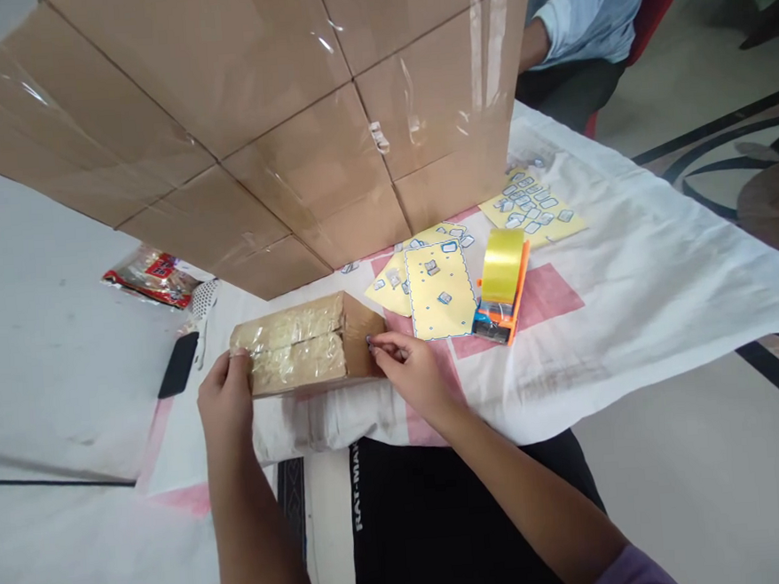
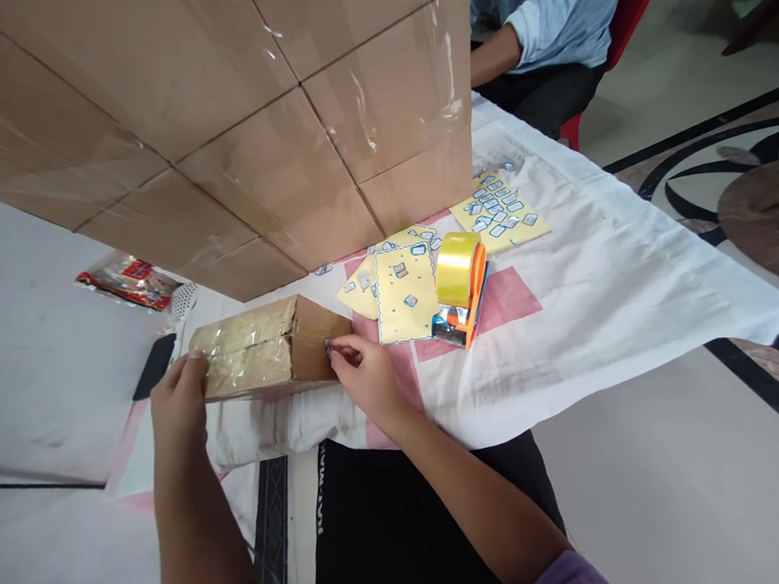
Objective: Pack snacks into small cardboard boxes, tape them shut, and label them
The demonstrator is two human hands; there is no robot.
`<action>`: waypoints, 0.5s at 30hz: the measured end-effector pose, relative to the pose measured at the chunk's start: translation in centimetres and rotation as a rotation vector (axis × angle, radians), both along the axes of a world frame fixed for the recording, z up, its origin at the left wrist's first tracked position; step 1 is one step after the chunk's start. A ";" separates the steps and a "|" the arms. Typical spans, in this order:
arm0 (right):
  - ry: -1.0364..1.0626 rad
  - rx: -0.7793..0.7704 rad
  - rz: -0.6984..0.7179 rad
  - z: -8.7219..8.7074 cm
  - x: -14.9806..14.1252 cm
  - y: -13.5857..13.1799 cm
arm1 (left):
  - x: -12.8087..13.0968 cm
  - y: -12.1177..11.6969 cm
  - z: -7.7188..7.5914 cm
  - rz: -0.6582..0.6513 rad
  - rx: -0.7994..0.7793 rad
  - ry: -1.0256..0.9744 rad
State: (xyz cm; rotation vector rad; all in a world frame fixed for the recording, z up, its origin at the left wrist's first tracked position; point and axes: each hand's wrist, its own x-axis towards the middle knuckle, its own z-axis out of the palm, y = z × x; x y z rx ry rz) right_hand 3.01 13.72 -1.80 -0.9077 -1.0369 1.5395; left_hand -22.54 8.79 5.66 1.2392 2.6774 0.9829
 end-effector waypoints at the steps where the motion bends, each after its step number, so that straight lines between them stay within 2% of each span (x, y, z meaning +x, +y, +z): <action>1: -0.005 -0.002 0.007 0.0 0.1 -0.1 | 0.0 0.0 0.0 0.006 0.015 -0.020; 10: -0.058 0.008 -0.080 0.3 0.1 -0.4 | 0.7 0.1 0.4 0.029 0.089 -0.110; 15: -0.114 0.078 -0.093 0.2 0.1 -0.7 | 1.4 0.1 1.0 0.049 0.093 -0.131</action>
